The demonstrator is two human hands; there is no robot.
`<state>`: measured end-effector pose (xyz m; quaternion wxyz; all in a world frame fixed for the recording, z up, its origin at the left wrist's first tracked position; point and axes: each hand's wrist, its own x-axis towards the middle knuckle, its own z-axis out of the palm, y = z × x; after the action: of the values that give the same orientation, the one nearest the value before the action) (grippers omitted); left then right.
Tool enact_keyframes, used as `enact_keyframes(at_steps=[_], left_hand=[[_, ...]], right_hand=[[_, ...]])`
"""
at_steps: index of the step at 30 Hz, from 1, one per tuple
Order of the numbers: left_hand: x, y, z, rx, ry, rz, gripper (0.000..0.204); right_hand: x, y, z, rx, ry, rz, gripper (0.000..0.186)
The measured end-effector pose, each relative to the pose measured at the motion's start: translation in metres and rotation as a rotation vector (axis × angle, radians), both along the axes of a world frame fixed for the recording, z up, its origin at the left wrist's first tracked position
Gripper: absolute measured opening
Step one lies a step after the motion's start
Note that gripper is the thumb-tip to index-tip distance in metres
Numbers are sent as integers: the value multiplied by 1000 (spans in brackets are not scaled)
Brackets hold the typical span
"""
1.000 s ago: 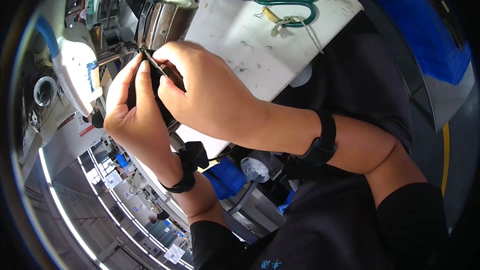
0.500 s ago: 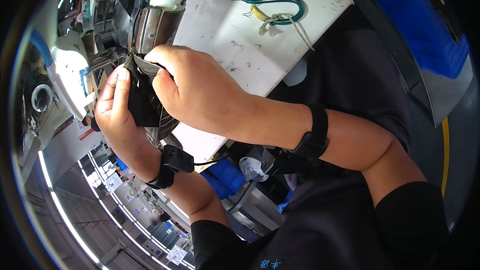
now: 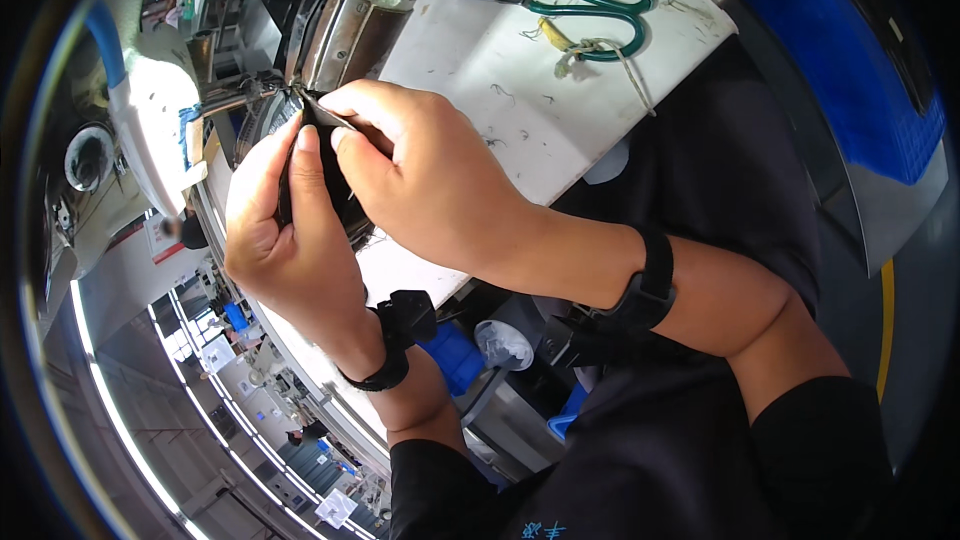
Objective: Sewing a fabric pouch at an industrial sewing machine station.
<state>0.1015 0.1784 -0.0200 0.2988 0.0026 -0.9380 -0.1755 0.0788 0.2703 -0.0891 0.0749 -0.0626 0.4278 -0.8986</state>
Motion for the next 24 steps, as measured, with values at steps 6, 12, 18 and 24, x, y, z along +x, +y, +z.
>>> enact_keyframes(at_steps=[6,12,18,24], left_hand=[[-4,-8,0,27,-24,-9,13],[-15,-8,1,-61,-10,-101,13],[-6,-19,1,-112,-98,-144,27],[0,-23,3,-259,-139,-216,46]], right_hand=[[-3,6,2,80,-18,101,25],[-10,10,8,127,-22,62,19],[-4,6,10,498,233,-118,33],[-6,5,-10,602,439,-440,29]])
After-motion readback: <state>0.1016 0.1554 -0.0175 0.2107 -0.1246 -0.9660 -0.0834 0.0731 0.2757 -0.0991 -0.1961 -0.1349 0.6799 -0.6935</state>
